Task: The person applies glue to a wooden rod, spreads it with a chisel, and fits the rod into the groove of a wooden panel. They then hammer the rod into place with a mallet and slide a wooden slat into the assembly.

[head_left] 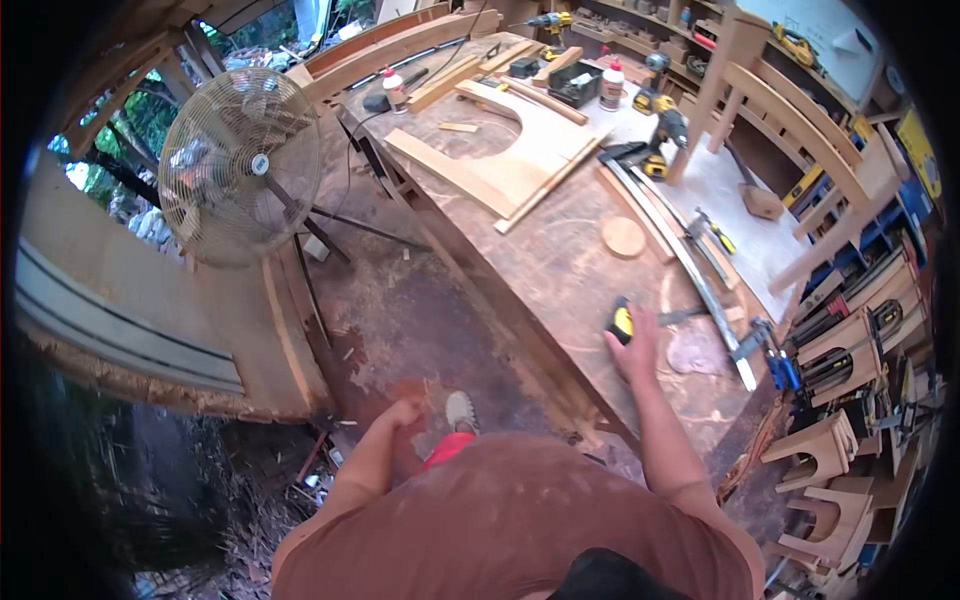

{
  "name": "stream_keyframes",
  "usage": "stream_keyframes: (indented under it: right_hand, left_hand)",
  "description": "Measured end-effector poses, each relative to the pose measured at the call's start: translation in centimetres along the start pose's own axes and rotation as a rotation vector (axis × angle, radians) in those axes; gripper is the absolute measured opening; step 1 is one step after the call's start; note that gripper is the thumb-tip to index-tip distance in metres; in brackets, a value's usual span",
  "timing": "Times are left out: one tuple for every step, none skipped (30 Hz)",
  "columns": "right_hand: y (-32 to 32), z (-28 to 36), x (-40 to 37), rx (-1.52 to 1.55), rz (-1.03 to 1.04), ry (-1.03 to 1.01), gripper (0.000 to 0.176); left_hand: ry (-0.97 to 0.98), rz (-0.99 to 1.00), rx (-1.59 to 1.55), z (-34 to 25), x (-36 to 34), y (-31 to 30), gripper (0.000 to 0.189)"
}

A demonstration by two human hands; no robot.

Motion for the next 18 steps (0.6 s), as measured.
stream_keyframes:
  right_hand:
    - [0.1, 0.7, 0.2, -0.061, -0.003, 0.034, 0.074]
    - [0.3, 1.0, 0.5, -0.051, -0.05, 0.082, 0.072]
    - [0.2, 1.6, 0.6, -0.032, -0.102, 0.149, 0.069]
    - [0.1, 2.5, 0.7, -0.01, -0.118, 0.226, 0.068]
    - [1.3, 2.4, 0.3, -0.063, -0.128, 0.264, 0.069]
    - [1.9, 2.8, 1.3, -0.06, -0.144, 0.261, 0.069]
    - [2.2, 3.3, 1.3, -0.099, -0.127, 0.305, 0.07]
    - [2.1, 4.2, 1.1, -0.14, -0.104, 0.353, 0.071]
    - [2.1, 5.1, 1.1, -0.144, -0.101, 0.354, 0.071]
    - [2.5, 5.7, 1.0, -0.18, -0.132, 0.392, 0.071]
    - [2.8, 6.0, 1.8, -0.214, -0.176, 0.426, 0.071]
    - [3.1, 6.2, 2.8, -0.216, -0.192, 0.423, 0.071]
    - [3.4, 6.4, 3.2, -0.201, -0.171, 0.448, 0.07]
    - [3.4, 6.2, 3.1, -0.192, -0.14, 0.474, 0.07]
    - [3.9, 5.8, 3.5, -0.2, -0.147, 0.459, 0.069]
    - [4.0, 5.0, 4.1, -0.208, -0.152, 0.468, 0.069]
    - [4.1, 5.2, 4.8, -0.209, -0.144, 0.421, 0.07]
    - [4.2, 5.1, 5.3, -0.219, -0.134, 0.38, 0.07]
  left_hand:
    - [0.175, -0.068, 0.131, -0.8, 3.8, -3.4, 0.031]
    - [0.161, -0.12, 0.218, -3.1, 7.1, -6.8, 0.033]
    - [0.136, -0.159, 0.29, -5.6, 9.4, -8.4, 0.035]
    - [0.167, -0.089, 0.015, -8.7, 10.5, -10.1, 0.035]
    - [0.21, -0.037, -0.25, -12.7, 12.6, -12.7, 0.035]
    - [0.368, -0.007, -0.232, -15.7, 14.8, -14.4, 0.037]
    - [0.547, -0.046, -0.115, -18.4, 16.8, -15.7, 0.036]
    - [0.719, -0.079, 0.006, -21.3, 18.3, -17.1, 0.035]
    - [0.592, -0.014, -0.085, -24.7, 19.1, -18.5, 0.035]
    - [0.468, 0.05, -0.175, -27.2, 19.9, -19.2, 0.034]
    - [0.55, -0.001, -0.129, -29.1, 21.1, -19.6, 0.034]
    - [0.634, -0.052, -0.08, -30.8, 22.5, -20.0, 0.033]
    - [0.699, -0.064, -0.101, -32.0, 24.0, -20.2, 0.033]
    - [0.699, -0.057, -0.107, -32.8, 24.2, -20.3, 0.033]
    - [0.653, -0.055, -0.138, -34.3, 23.9, -20.6, 0.033]
    - [0.612, -0.048, -0.156, -35.6, 24.1, -21.1, 0.032]
    - [0.744, -0.101, -0.186, -36.2, 24.4, -21.6, 0.03]
    - [0.827, -0.206, -0.109, -36.8, 24.9, -22.3, 0.028]
Point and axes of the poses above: each hand's wrist, its own x-axis towards the middle knuckle, its own y-axis out of the palm, z = x × y, the point moved 2 cm from there along x, towards the middle knuckle, and after that the axes turned 11 degrees about -x, right-handed, at the moved point
